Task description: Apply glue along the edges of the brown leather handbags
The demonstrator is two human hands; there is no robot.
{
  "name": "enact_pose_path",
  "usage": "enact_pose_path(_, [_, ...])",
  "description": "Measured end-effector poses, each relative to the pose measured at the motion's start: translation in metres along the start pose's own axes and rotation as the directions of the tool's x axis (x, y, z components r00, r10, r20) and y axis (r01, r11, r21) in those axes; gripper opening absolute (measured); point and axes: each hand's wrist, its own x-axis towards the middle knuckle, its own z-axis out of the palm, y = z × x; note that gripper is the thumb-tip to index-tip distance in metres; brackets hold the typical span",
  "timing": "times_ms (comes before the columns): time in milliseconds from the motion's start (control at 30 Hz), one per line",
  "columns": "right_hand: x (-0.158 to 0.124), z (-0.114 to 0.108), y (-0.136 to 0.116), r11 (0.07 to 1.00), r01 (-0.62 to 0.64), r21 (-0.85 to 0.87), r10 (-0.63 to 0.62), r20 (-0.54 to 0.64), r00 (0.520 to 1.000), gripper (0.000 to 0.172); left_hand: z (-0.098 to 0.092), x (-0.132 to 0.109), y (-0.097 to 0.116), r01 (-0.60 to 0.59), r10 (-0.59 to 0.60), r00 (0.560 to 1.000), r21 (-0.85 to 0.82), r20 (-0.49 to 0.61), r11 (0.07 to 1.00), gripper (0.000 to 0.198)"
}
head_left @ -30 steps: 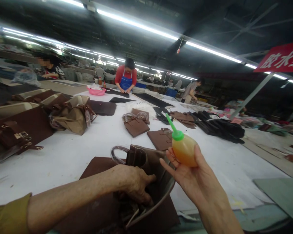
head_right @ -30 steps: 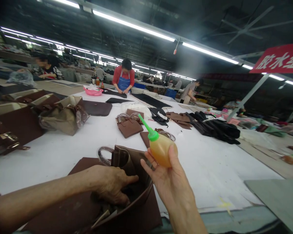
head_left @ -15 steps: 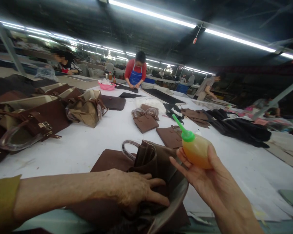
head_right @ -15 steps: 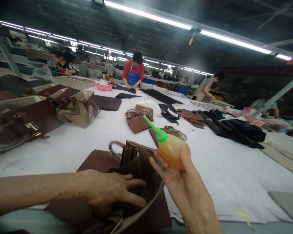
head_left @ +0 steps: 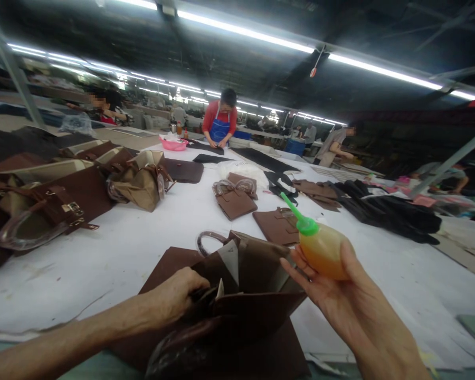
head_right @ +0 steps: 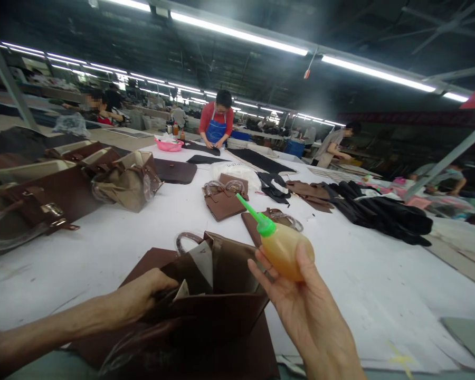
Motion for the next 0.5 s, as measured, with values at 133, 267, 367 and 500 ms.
enact_pose_path(133, [-0.001,0.001,0.0,0.999,0.003,-0.05,-0.001,0.032,0.999,0.051,-0.022,-0.005,-0.001,0.056,-0.049,0.998,0.145,-0.05,0.988,0.03])
enact_pose_path(267, [-0.002,-0.001,0.0,0.999,-0.001,-0.051,0.001,0.013,1.0,0.058,-0.032,0.006,-0.004,0.099,-0.089,0.994,0.179,-0.063,0.979,0.038])
enact_pose_path(367, [-0.005,-0.001,-0.001,0.997,0.01,-0.071,-0.01,0.006,1.0,0.057,-0.029,0.022,-0.01,0.238,-0.239,0.97,-0.025,-0.04,0.971,0.037])
enact_pose_path(500, [-0.01,-0.001,0.0,0.995,-0.012,-0.099,0.014,0.019,1.0,0.056,-0.018,0.04,-0.01,0.241,-0.31,0.951,-0.612,-0.007,0.753,0.044])
